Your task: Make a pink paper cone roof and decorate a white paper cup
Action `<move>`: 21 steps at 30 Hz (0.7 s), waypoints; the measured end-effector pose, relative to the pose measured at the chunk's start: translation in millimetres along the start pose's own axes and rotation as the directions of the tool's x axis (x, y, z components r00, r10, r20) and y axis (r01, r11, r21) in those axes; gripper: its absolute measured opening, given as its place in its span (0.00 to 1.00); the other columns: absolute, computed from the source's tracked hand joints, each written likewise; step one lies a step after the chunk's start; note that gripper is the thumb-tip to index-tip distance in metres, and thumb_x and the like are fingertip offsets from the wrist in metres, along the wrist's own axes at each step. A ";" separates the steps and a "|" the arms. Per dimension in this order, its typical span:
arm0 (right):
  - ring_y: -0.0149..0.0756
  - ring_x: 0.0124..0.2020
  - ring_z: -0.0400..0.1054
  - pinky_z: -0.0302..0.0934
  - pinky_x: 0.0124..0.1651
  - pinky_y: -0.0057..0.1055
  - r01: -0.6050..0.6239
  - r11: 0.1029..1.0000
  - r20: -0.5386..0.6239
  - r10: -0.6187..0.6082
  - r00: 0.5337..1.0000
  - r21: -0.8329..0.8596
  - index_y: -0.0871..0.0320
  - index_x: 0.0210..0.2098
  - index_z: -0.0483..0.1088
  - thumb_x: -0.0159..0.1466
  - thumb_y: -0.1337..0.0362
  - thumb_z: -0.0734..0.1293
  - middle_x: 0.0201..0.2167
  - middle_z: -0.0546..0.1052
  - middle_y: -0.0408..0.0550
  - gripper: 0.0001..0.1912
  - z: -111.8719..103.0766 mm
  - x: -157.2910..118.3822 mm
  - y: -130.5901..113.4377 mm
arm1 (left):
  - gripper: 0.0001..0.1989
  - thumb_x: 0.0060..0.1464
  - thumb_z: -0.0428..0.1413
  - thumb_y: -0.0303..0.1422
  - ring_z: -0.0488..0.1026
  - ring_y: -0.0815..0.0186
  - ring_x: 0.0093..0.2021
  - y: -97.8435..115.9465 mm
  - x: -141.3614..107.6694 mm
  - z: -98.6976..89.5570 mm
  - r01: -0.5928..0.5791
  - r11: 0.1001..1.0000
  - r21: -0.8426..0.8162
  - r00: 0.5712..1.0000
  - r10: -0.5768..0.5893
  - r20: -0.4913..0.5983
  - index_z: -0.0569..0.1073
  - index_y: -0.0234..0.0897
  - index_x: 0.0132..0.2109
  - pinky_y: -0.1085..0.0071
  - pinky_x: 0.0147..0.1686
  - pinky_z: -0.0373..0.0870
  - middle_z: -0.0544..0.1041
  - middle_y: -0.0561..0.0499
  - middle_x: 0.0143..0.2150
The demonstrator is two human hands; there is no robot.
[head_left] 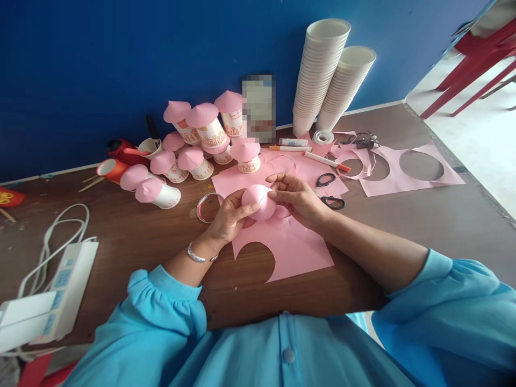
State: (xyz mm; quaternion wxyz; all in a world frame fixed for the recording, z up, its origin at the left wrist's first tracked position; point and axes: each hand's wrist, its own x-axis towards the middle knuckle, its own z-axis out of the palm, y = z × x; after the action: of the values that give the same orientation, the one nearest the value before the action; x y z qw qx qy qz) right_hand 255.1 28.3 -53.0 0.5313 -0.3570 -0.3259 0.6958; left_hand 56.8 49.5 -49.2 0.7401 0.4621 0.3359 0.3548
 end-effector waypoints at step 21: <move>0.27 0.29 0.64 0.58 0.33 0.28 0.052 0.998 0.015 -0.052 0.999 -0.025 0.57 0.46 0.72 0.54 0.63 0.80 0.27 0.72 0.36 0.23 -1.2 0.7 0.2 | 0.18 0.42 0.73 0.37 0.70 0.69 0.33 0.9 0.6 2.9 0.020 1.000 0.007 0.999 -0.020 -0.041 0.77 0.36 0.38 0.73 0.33 0.67 0.75 0.54 0.33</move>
State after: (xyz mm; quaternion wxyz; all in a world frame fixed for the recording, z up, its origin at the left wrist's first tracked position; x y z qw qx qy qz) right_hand 255.9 29.0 -53.8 0.5423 -0.3501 -0.3477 0.6801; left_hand 59.3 49.0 -47.4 0.7348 0.4542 0.3568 0.3556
